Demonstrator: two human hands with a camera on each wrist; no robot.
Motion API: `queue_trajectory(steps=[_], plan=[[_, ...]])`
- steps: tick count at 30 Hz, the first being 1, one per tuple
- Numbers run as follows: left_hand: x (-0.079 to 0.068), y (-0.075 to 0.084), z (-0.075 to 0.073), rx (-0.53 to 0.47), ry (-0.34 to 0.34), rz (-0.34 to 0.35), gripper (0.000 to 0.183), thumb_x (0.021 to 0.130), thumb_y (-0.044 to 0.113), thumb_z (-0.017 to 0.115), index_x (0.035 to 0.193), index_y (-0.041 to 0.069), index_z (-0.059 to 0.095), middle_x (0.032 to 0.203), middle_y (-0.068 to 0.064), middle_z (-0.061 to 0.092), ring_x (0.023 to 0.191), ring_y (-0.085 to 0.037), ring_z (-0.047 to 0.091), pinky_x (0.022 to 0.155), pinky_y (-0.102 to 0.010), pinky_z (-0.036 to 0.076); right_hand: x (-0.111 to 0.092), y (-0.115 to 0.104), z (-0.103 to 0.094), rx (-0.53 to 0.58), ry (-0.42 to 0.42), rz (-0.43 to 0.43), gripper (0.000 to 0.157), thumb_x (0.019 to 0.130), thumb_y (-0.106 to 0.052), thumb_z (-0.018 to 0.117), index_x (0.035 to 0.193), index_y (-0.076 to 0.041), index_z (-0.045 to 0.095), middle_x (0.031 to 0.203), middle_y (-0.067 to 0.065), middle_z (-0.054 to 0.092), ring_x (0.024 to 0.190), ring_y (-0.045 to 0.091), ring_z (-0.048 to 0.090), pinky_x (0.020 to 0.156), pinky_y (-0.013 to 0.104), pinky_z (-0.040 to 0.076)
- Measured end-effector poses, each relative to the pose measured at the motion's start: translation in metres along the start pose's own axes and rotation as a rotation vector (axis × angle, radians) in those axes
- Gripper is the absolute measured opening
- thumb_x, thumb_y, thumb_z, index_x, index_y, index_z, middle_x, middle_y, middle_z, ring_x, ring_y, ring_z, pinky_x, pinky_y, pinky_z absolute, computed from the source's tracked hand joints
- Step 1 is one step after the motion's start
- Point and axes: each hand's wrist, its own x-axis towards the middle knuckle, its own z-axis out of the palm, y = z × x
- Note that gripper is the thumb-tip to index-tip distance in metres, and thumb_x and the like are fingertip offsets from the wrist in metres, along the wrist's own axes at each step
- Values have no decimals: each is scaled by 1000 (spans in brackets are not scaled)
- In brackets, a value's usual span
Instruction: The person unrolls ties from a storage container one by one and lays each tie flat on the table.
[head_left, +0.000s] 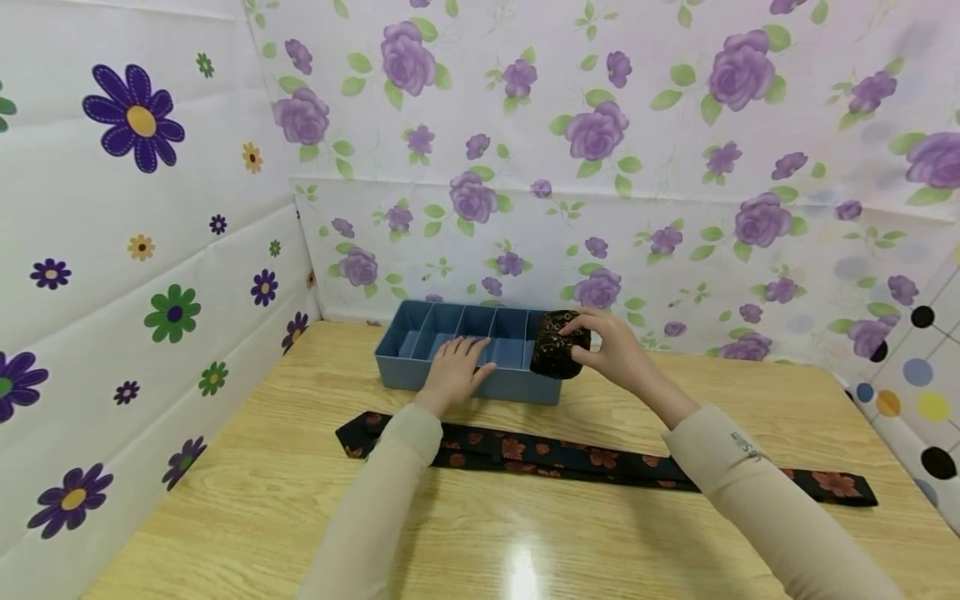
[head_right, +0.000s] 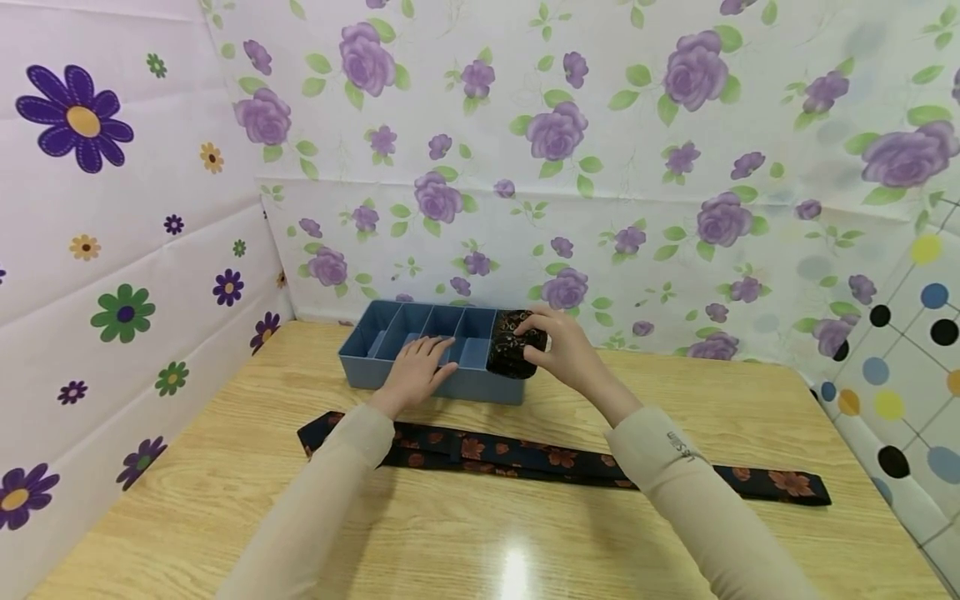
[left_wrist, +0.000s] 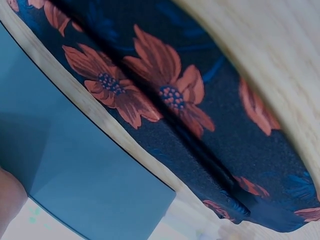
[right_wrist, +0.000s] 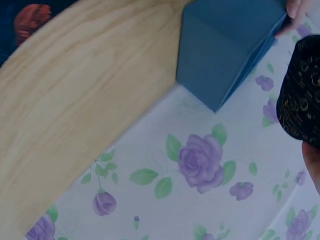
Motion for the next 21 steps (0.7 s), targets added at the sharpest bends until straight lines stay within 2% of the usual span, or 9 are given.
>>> queue_trajectory(steps=[1,5,9,11,12,15,17,18,21], plan=[[1,0,0,5,-5,-2,58,100,49,33,149,18,29,148,-11,37,139,-33,30,117,-47,21,-3,0,1,0,20,1,18,86,-3,64,104,-7,67,134,23,51,128,41,43,97,58,42],[3,2,-3,4,0,-2,58,99,48,35,148,17,30,147,-11,38,138,-33,31,117,-47,21,-15,-1,6,18,98,17,18,86,-3,64,103,-6,67,130,22,54,126,40,45,92,56,46],[4,3,-3,6,8,6,58,99,47,35,148,16,31,146,-12,39,138,-34,32,116,-48,22,-26,-4,8,53,134,57,18,85,-2,64,103,-5,68,127,20,56,125,39,46,89,53,48],[5,3,-2,24,9,10,58,100,47,35,148,16,31,146,-12,39,138,-34,32,116,-47,23,-31,-7,10,67,133,79,18,85,-3,64,103,-6,68,128,20,55,114,38,55,74,45,52],[5,3,-2,33,12,12,58,99,47,35,148,16,31,145,-12,40,138,-34,32,116,-47,23,-33,-8,11,72,131,85,19,85,-3,64,103,-7,68,129,20,55,113,38,56,66,40,50],[4,3,-1,59,16,14,58,99,47,35,147,15,31,145,-13,40,138,-34,32,116,-48,24,-41,-12,15,83,133,87,19,85,-2,64,103,-8,68,128,19,56,106,36,59,58,33,38],[3,4,-1,66,18,15,58,99,47,35,147,15,32,144,-14,40,138,-36,31,116,-49,24,-46,-15,19,104,142,78,20,84,0,65,102,-8,68,122,17,60,103,34,60,63,33,44],[3,4,-1,70,12,12,58,100,47,34,147,15,32,145,-15,39,139,-36,30,116,-49,23,-49,-17,21,111,146,70,21,84,0,65,102,-9,68,119,16,62,110,33,58,69,35,47],[0,5,-3,98,-2,3,57,100,47,33,148,16,31,148,-14,36,141,-35,27,117,-50,20,-57,-22,27,143,147,54,22,82,2,65,100,-10,69,111,11,65,107,31,59,80,45,50]])
